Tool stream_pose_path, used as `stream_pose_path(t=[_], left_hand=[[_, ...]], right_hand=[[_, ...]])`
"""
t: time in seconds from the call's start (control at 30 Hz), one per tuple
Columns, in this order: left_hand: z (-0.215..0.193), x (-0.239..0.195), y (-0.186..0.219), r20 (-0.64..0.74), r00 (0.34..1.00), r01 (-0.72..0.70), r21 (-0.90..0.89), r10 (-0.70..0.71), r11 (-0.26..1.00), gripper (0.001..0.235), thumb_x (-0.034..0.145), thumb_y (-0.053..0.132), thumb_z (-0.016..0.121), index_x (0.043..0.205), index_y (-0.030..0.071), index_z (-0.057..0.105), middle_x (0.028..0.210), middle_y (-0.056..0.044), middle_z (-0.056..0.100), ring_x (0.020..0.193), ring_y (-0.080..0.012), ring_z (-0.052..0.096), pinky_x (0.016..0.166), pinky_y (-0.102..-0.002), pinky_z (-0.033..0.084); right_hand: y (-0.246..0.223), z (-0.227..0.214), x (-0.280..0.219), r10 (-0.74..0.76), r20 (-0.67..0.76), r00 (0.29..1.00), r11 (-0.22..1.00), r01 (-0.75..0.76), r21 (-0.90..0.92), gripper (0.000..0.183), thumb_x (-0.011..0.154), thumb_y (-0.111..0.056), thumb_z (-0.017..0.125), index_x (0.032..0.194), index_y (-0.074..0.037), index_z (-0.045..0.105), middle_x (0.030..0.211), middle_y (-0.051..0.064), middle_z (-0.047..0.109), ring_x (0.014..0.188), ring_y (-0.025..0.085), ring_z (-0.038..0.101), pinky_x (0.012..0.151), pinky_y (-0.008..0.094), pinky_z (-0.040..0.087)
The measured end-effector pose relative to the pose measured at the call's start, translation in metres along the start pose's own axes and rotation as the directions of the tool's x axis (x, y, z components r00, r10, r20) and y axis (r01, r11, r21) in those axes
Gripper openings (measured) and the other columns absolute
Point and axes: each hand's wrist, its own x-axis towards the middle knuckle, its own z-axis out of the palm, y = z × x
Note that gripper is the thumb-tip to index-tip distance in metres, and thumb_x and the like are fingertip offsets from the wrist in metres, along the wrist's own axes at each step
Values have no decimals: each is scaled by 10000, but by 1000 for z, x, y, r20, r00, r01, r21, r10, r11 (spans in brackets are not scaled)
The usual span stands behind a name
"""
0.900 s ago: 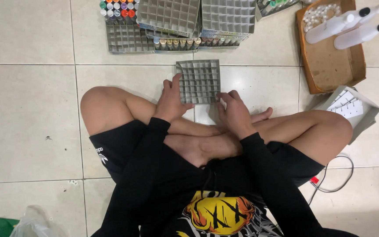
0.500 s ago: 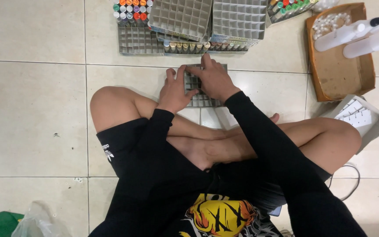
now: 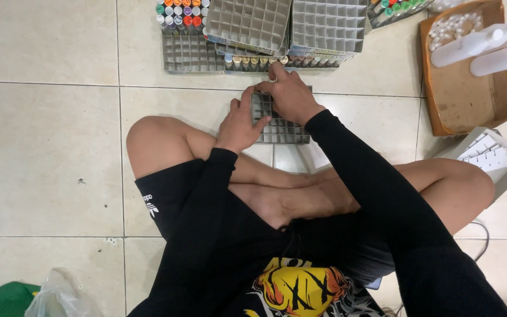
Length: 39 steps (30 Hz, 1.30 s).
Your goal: The person sits on the floor and assembles small, rectangular paint strips into a larger grid-like structure. They pick up individual strips from a box and carefully arrange them side-by-side on the floor, creating a patterned sheet.
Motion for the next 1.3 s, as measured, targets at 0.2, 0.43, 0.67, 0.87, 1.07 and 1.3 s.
stream_pose_path(t=[0.2,0.43,0.67,0.87,1.07,1.3], left_hand=[[4,5,-6,7,1000,-14,-12,14,1000,768,1053,477,593,1635,170,197,1314,-272,478,1099,-485,671,789,-568,605],[6,7,-11,2,999,-38,58,38,998,640,1092,396,541,1625,209,241,1264,-243,482,1009,-434,699,722,-530,612],[7,9,-11,-4,999,-33,102,33,994,564,1113,318,457,1628,254,236,1226,-224,511,993,-427,701,732,-519,605],[1,3,1,14,1000,-26,134,24,991,518,1124,352,414,1616,301,260,1237,-224,509,1066,-448,682,809,-540,592],[11,12,-5,35,999,-27,145,23,989,479,1116,426,398,1575,315,322,1289,-231,465,1154,-474,635,888,-571,573],[4,-3,4,81,997,-14,-102,22,995,478,1113,346,436,1562,273,290,1342,-296,452,1285,-542,544,996,-605,532]], right_hand=[[9,7,-3,5,32,999,999,-3,-51,426,815,80,707,1184,-128,657,1159,82,412,935,394,679,817,469,428],[18,11,-5,-4,10,1000,1000,3,31,473,800,164,608,1202,-84,637,1152,162,492,838,470,717,789,490,579],[4,-14,-12,2,3,1000,997,-2,83,405,835,164,592,1165,-61,657,1153,189,499,829,469,714,764,505,612],[4,-24,-65,174,-175,969,967,-134,217,318,963,81,559,1209,-76,687,1077,153,562,892,398,706,758,428,584],[30,0,-133,713,14,701,617,-637,461,274,1046,-146,578,1307,-89,641,1063,177,627,938,345,709,765,427,565],[7,3,-126,700,237,673,466,-682,564,419,997,-154,610,1408,-78,571,1046,213,703,786,313,752,716,432,567]])
